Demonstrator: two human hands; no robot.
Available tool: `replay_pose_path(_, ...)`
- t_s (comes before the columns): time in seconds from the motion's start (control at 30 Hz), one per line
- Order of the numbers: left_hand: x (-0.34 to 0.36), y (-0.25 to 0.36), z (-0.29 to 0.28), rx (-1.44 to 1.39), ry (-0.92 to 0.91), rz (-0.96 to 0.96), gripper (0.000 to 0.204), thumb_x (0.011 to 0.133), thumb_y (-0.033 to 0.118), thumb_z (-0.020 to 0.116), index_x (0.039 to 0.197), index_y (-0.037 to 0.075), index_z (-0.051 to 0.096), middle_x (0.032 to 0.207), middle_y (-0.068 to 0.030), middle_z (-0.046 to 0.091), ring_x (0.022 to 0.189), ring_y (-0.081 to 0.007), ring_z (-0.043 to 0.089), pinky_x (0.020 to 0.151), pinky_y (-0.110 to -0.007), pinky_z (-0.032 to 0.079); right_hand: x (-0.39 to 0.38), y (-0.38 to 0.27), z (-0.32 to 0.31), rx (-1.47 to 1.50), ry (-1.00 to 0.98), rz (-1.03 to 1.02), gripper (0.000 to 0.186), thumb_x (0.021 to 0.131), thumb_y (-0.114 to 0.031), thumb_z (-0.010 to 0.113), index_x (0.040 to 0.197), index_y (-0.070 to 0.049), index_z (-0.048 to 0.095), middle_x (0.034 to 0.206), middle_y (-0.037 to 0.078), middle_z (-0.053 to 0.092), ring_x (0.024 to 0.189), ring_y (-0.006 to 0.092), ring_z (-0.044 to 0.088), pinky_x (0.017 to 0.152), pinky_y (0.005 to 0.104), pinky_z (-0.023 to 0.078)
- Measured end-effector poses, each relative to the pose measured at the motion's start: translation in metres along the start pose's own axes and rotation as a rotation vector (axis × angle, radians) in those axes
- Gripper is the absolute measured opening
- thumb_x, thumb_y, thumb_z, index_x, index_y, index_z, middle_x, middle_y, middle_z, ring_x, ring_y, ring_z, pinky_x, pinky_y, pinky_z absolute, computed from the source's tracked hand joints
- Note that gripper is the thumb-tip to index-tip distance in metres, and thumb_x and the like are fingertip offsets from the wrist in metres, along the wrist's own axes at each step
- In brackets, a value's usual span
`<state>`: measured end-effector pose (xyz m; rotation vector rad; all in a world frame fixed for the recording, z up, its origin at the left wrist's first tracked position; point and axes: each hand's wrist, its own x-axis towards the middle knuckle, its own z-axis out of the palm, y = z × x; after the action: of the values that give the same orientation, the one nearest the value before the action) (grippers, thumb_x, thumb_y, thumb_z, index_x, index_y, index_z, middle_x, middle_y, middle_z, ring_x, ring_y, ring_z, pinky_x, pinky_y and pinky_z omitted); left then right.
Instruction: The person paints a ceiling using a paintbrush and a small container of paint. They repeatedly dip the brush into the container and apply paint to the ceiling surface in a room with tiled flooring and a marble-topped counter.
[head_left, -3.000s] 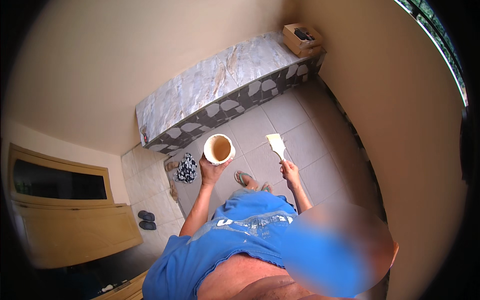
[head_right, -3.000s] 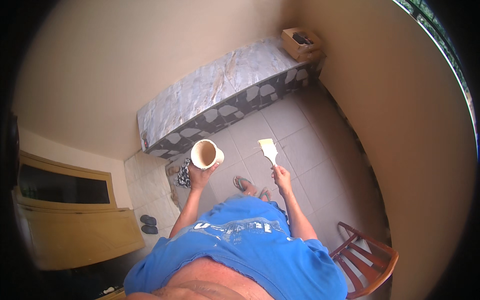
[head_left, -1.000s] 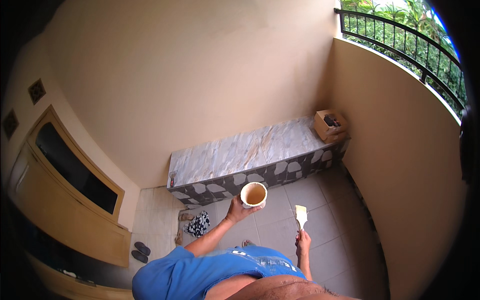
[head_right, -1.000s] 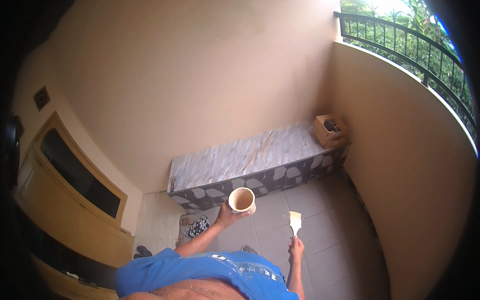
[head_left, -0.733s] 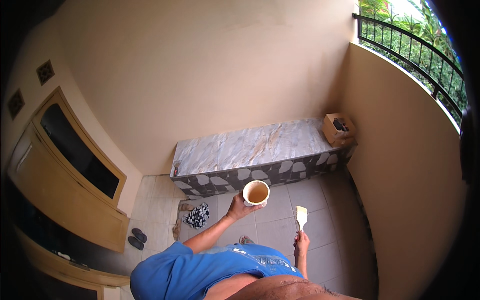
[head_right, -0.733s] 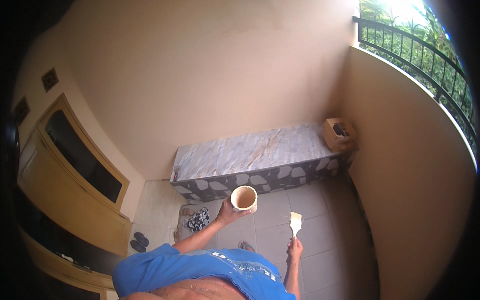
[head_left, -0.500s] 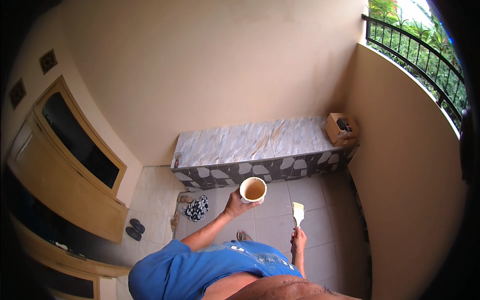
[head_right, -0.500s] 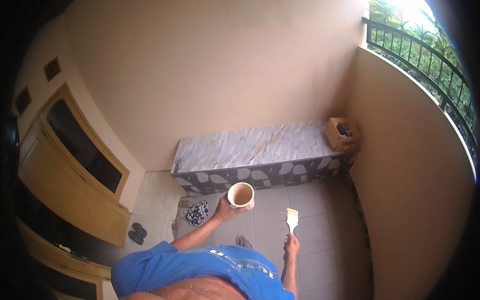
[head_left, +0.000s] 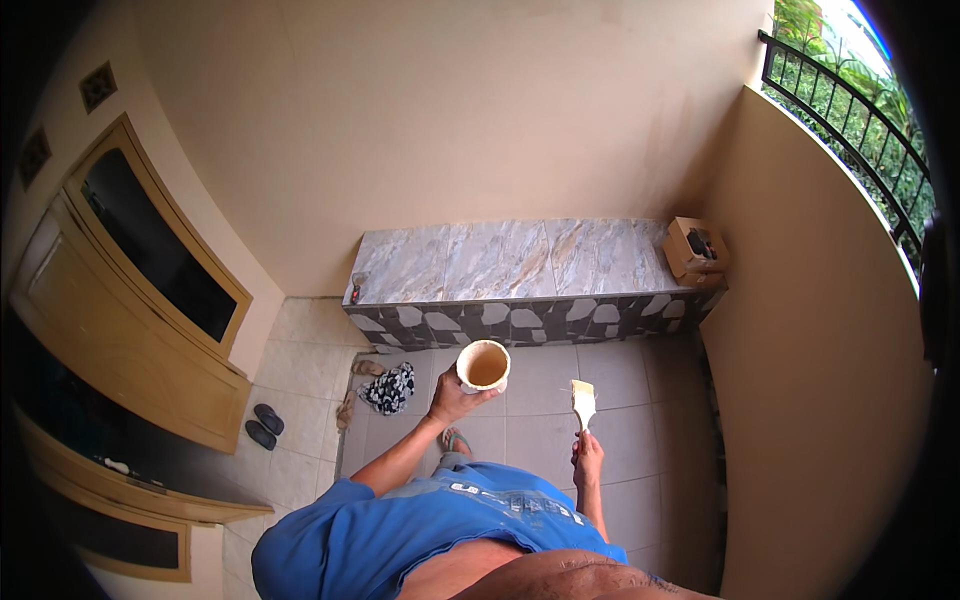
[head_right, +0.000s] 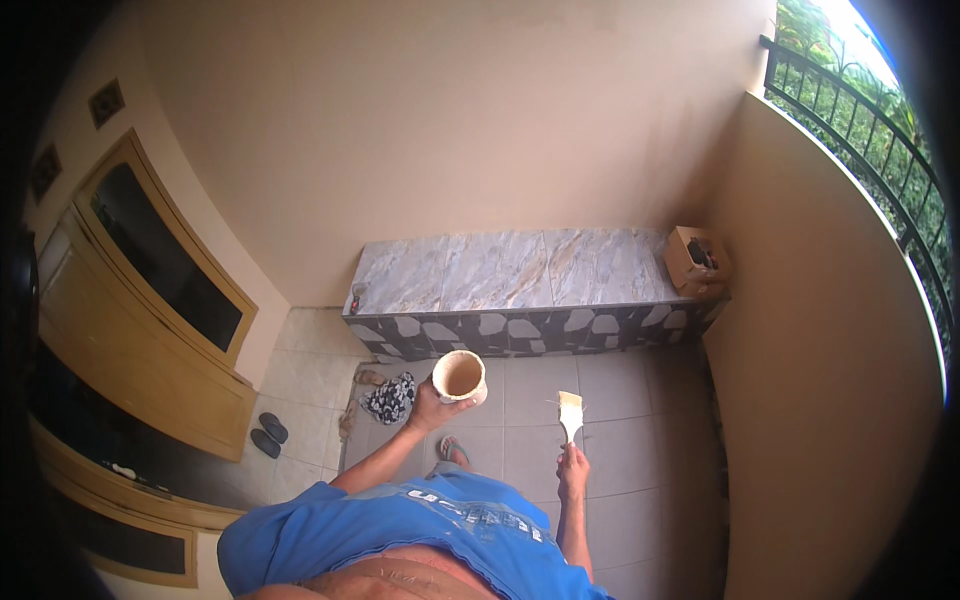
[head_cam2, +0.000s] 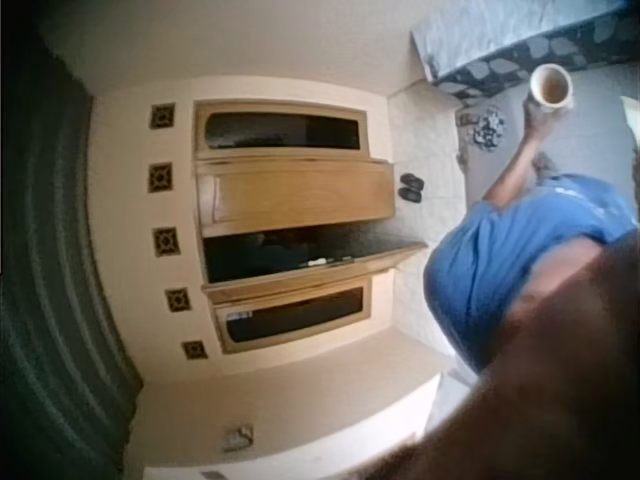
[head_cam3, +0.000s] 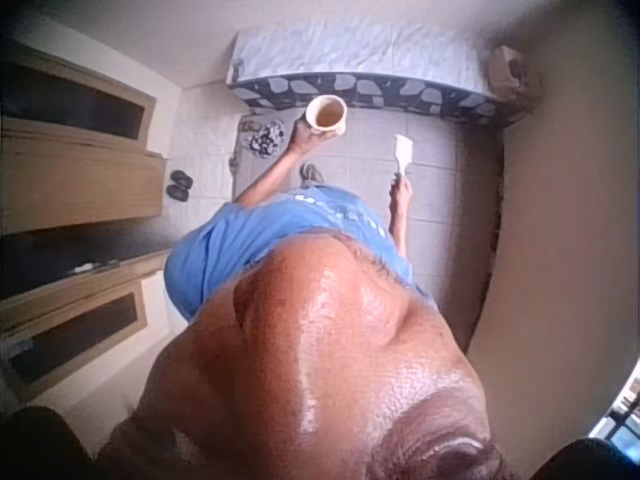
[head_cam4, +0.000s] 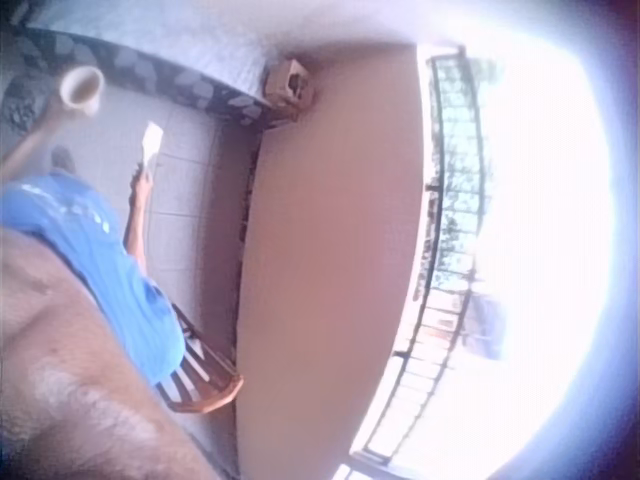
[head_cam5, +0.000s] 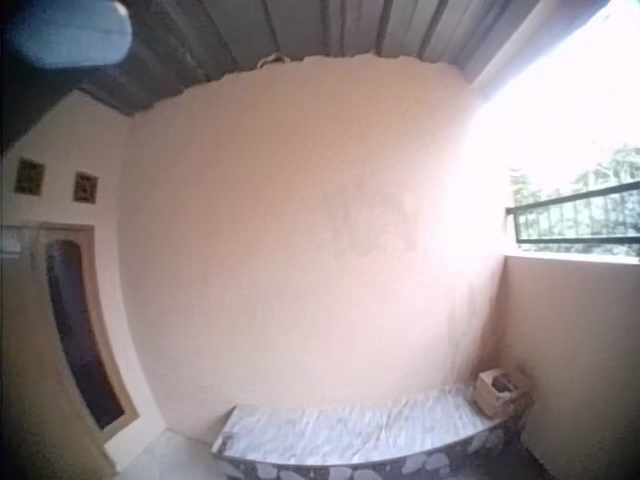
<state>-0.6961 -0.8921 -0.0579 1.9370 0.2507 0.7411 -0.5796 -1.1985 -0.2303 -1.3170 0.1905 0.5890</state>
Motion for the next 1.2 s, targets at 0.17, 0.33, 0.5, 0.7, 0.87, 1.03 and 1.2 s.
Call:
replay_pose_path(0.17,0.027,-0.036,-0.038,0.053,0.033,-0.013,0.068,0.074,0.033,0.092,0.126,0.001,0.064,0.116,-0.0136,0.074,0.108,-0.0255,0.072,0.091,-0.037,0.057,0.032,-0.014,0.056,-0.046,-0.047,-0.007,0.031,0.105,-0.038,0.057,0.099,-0.009,0.066,0.065,-0.004,0.052,0.047,0.0044,0.039,0.041,0.0217,0.028)
replay_pose_path(0.33,0.076,-0.087,-0.085,0.001,0.054,-0.035,0.067,0.073,0.032,0.092,0.125,0.001,0.064,0.115,-0.0143,0.074,0.107,-0.0262,0.072,0.090,-0.037,0.057,0.081,-0.035,0.136,-0.063,-0.089,-0.065,0.032,0.105,-0.038,0.057,0.100,-0.009,0.065,0.065,-0.004,0.050,0.048,0.0044,0.038,0.042,0.0218,0.028)
replay_pose_path(0.5,0.130,-0.129,-0.146,0.046,0.071,-0.059,0.066,0.072,0.032,0.092,0.124,0.001,0.065,0.114,-0.0147,0.074,0.106,-0.0266,0.072,0.090,-0.037,0.057,0.117,-0.054,0.233,-0.072,-0.083,-0.052,0.031,0.106,-0.037,0.056,0.100,-0.008,0.065,0.065,-0.004,0.050,0.048,0.0044,0.037,0.042,0.0216,0.027)
replay_pose_path(0.7,0.200,-0.174,-0.227,0.039,0.083,-0.091,0.060,0.073,0.033,0.091,0.119,0.003,0.068,0.110,-0.0133,0.075,0.103,-0.0267,0.073,0.086,-0.037,0.057,0.171,-0.071,0.355,-0.084,-0.124,-0.102,0.033,0.107,-0.038,0.054,0.103,-0.007,0.065,0.065,-0.003,0.051,0.048,0.0040,0.037,0.043,0.0213,0.028)
replay_pose_path(0.87,0.262,-0.223,-0.297,0.020,0.079,-0.059,0.055,0.074,0.033,0.091,0.115,0.003,0.070,0.106,-0.0133,0.076,0.098,-0.0272,0.074,0.084,-0.037,0.058,0.227,-0.097,0.465,-0.112,-0.157,-0.177,0.033,0.107,-0.039,0.053,0.103,-0.007,0.064,0.066,-0.003,0.052,0.049,0.0041,0.038,0.043,0.0212,0.028)
replay_pose_path(1.03,0.325,-0.265,-0.347,0.029,0.130,-0.033,0.055,0.073,0.031,0.092,0.113,0.002,0.069,0.104,-0.0139,0.075,0.096,-0.0275,0.074,0.082,-0.038,0.058,0.320,-0.163,0.575,-0.013,-0.277,-0.292,0.032,0.107,-0.037,0.053,0.096,-0.009,0.060,0.072,-0.003,0.053,0.052,0.0041,0.041,0.044,0.0212,0.029)
replay_pose_path(1.2,0.378,-0.303,-0.374,0.071,0.178,-0.088,0.058,0.072,0.028,0.094,0.114,0.000,0.067,0.105,-0.0146,0.075,0.096,-0.0271,0.074,0.082,-0.037,0.058,0.417,-0.295,0.695,-0.120,-0.290,-0.445,0.032,0.108,-0.034,0.052,0.093,-0.008,0.061,0.072,-0.005,0.051,0.054,0.0030,0.041,0.044,0.0212,0.030)
